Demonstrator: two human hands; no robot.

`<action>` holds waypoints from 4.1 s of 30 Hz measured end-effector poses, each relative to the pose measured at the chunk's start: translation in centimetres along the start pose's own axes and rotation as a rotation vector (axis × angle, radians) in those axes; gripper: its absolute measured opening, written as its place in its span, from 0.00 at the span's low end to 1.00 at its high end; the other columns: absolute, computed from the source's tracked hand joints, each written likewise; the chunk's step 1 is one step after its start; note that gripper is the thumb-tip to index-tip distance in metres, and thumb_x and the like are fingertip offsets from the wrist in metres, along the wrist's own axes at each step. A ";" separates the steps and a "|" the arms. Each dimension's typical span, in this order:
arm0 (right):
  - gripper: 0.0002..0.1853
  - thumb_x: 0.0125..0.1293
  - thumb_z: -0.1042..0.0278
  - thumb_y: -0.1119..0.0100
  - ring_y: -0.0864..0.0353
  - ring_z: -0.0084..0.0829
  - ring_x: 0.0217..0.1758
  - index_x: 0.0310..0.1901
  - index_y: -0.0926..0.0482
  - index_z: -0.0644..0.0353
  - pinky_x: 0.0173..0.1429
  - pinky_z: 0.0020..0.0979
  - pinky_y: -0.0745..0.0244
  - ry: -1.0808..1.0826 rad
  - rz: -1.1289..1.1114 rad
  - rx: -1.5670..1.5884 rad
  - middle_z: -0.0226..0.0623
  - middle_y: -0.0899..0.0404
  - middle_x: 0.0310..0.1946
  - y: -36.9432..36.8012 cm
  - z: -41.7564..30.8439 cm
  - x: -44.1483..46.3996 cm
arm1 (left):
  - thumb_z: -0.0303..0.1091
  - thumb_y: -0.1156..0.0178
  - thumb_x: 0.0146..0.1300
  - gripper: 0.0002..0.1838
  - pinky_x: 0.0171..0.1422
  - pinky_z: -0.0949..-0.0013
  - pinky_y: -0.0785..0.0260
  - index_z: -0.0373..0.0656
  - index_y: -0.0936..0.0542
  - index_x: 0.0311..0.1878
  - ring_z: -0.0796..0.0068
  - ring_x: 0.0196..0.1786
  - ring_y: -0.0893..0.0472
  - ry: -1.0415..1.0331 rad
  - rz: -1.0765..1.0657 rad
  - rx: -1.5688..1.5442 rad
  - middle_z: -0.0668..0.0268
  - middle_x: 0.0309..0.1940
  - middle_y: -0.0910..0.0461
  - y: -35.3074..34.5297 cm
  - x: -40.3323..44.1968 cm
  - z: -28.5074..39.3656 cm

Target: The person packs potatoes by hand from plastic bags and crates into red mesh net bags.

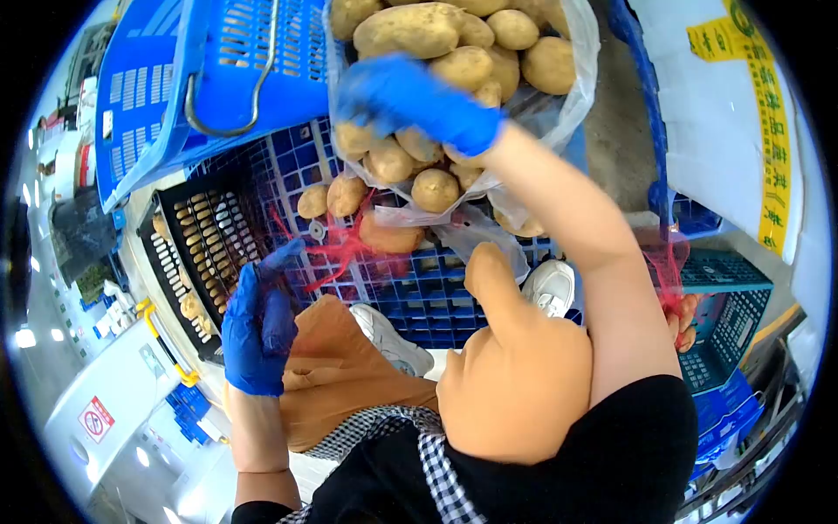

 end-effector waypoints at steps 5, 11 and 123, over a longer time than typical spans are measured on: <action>0.16 0.57 0.65 0.42 0.25 0.28 0.35 0.47 0.26 0.59 0.39 0.25 0.28 0.147 -0.018 -0.466 0.37 0.24 0.38 1.6 1.0 -1.3 | 0.53 0.58 0.69 0.29 0.19 0.80 0.60 0.36 0.23 0.53 0.90 0.12 0.49 0.031 -0.142 0.238 0.80 0.08 0.44 2.4 -0.7 -0.9; 0.39 0.46 0.65 0.34 0.30 0.48 0.55 0.62 0.38 0.60 0.58 0.41 0.33 0.330 -0.044 -1.281 0.48 0.29 0.51 -4.7 5.6 1.4 | 0.51 0.58 0.69 0.26 0.19 0.82 0.59 0.39 0.22 0.52 0.89 0.12 0.48 -0.027 -0.205 0.195 0.79 0.08 0.44 0.6 -1.3 -0.2; 0.20 0.68 0.64 0.51 0.27 0.22 0.36 0.59 0.29 0.59 0.41 0.26 0.29 -0.672 0.976 -0.502 0.29 0.24 0.38 14.3 -16.0 -58.6 | 0.40 0.34 0.49 0.28 0.51 0.56 0.31 0.37 0.28 0.52 0.48 0.48 0.25 -0.638 -0.070 1.095 0.45 0.46 0.26 6.7 15.9 -20.0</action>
Point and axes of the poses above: each hand's wrist, its own x-axis towards the middle knuckle, its own y-axis out of the back of the hand, z = x × y, the point moved 3 cm from there along x, towards the middle knuckle
